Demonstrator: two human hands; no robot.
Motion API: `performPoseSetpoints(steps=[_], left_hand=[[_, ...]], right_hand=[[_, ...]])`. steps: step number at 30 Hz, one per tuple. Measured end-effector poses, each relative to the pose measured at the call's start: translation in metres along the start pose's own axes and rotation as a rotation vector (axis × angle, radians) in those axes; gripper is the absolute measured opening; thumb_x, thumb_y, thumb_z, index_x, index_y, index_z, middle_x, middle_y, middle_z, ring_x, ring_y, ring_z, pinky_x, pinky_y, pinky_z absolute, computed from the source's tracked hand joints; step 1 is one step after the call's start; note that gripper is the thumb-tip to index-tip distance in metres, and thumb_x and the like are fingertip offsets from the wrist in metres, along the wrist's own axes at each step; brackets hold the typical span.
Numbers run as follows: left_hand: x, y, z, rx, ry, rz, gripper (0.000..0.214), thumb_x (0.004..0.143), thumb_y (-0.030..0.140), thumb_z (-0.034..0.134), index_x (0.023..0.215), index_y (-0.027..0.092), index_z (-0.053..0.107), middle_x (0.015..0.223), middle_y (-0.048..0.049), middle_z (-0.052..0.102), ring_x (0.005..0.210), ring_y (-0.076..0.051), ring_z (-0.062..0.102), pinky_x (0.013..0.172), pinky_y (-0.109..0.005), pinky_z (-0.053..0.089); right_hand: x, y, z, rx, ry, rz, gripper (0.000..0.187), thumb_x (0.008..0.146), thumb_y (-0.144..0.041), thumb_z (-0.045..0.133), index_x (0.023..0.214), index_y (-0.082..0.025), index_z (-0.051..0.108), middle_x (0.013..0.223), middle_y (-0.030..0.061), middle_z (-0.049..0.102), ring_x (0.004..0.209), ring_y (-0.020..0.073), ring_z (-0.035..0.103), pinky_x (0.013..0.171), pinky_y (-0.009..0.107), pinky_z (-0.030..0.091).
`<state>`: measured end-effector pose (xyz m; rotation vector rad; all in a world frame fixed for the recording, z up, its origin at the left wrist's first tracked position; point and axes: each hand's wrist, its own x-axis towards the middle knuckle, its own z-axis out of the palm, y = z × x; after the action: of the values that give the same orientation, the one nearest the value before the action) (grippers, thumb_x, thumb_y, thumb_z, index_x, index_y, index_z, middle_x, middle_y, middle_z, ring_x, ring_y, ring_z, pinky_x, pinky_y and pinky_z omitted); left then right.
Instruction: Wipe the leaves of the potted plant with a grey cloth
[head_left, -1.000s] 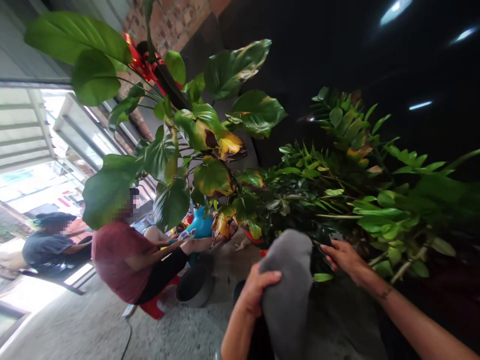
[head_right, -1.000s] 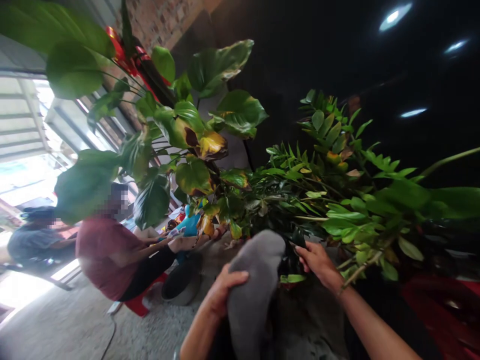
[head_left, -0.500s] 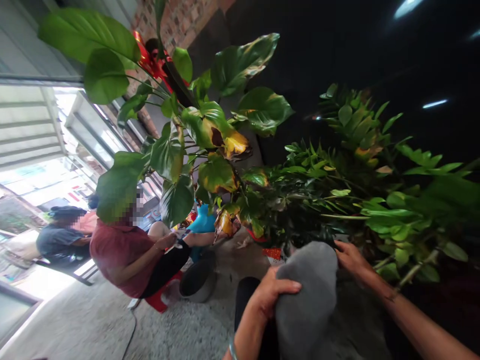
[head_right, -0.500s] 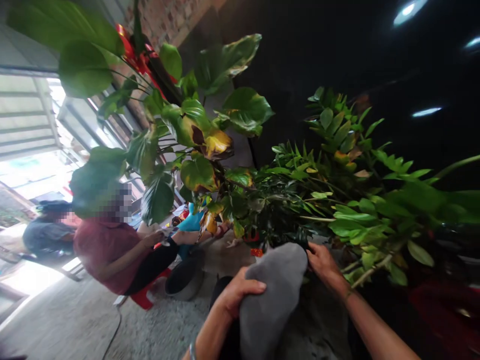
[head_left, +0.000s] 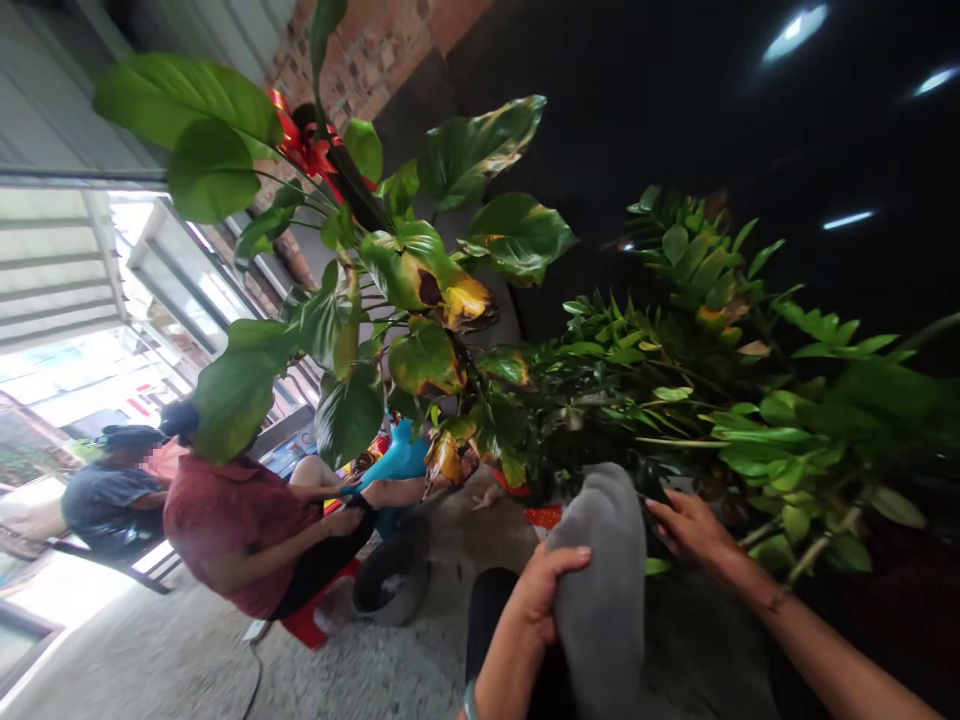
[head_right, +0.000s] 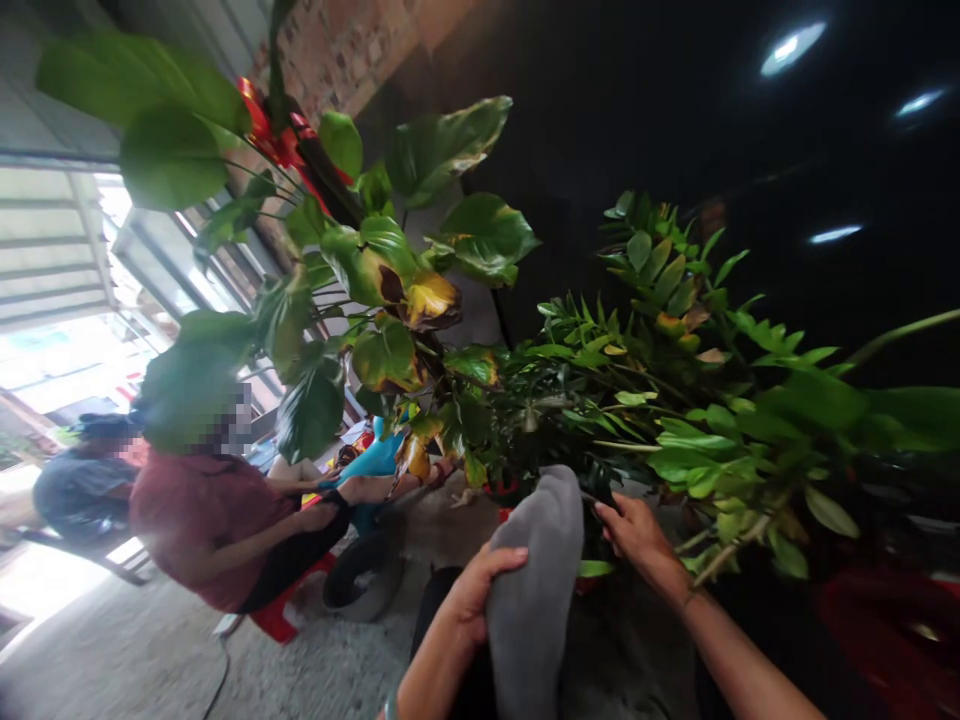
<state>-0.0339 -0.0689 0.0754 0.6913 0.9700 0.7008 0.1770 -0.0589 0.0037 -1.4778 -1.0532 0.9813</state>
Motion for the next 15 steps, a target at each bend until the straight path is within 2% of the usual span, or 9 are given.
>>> performPoseSetpoints(steps=[3,5,7,9,11,13,15], left_hand=[[-0.016,0.028,0.004,0.031,-0.208,0.148,0.051,0.042,0.022,0.077,0.091,0.011,0.068,0.074,-0.0086,0.072,0.069,-0.026,0.067,0.067,-0.034,0.049],[-0.014,0.054,0.015,0.02,-0.203,0.277,0.051,0.043,0.025,0.078,0.092,0.012,0.068,0.074,-0.007,0.072,0.071,-0.025,0.067,0.07,-0.033,0.049],[-0.002,0.071,0.027,-0.026,-0.115,0.361,0.048,0.045,0.028,0.079,0.09,0.014,0.067,0.071,-0.0041,0.07,0.069,-0.023,0.065,0.072,-0.034,0.049],[0.014,0.07,0.035,-0.033,-0.026,0.385,0.045,0.045,0.029,0.08,0.086,0.015,0.068,0.069,-0.003,0.07,0.065,-0.02,0.064,0.072,-0.034,0.049],[0.026,0.056,0.036,0.067,-0.001,0.333,0.042,0.044,0.029,0.08,0.081,0.013,0.069,0.068,-0.0036,0.07,0.062,-0.018,0.062,0.07,-0.033,0.048],[0.028,0.04,0.031,0.249,-0.07,0.2,0.039,0.042,0.027,0.081,0.076,0.012,0.071,0.065,-0.0041,0.069,0.06,-0.018,0.06,0.067,-0.032,0.047],[0.021,0.035,0.022,0.394,-0.203,0.086,0.038,0.041,0.025,0.081,0.075,0.011,0.073,0.065,-0.0045,0.07,0.062,-0.02,0.061,0.068,-0.032,0.046]], right_hand=[[0.0,0.001,0.0,0.0,0.003,0.004,0.027,0.062,-0.044,0.05,0.045,-0.025,0.041,0.035,-0.0036,0.044,0.033,0.0133,0.043,0.037,0.026,0.033],[0.001,0.001,0.002,0.003,0.006,0.005,0.027,0.063,-0.045,0.05,0.047,-0.025,0.041,0.037,-0.0039,0.046,0.032,0.0127,0.043,0.038,0.026,0.034],[0.002,0.001,0.003,0.007,0.007,0.004,0.028,0.064,-0.047,0.051,0.049,-0.025,0.041,0.039,-0.0043,0.047,0.033,0.0123,0.043,0.038,0.026,0.034],[0.003,0.003,0.004,0.008,0.001,0.004,0.03,0.067,-0.047,0.052,0.049,-0.025,0.042,0.039,-0.0049,0.047,0.034,0.0123,0.044,0.038,0.026,0.034],[0.003,0.006,0.004,0.002,-0.013,0.009,0.032,0.074,-0.044,0.054,0.052,-0.023,0.045,0.041,-0.006,0.047,0.035,0.0113,0.043,0.039,0.025,0.035],[0.003,0.011,0.003,-0.012,-0.029,0.019,0.033,0.082,-0.041,0.057,0.058,-0.019,0.051,0.046,-0.0071,0.048,0.037,0.0094,0.043,0.04,0.024,0.037],[0.003,0.015,0.001,-0.025,-0.034,0.026,0.032,0.086,-0.04,0.058,0.065,-0.016,0.056,0.053,-0.0071,0.051,0.041,0.0081,0.045,0.042,0.023,0.039]])
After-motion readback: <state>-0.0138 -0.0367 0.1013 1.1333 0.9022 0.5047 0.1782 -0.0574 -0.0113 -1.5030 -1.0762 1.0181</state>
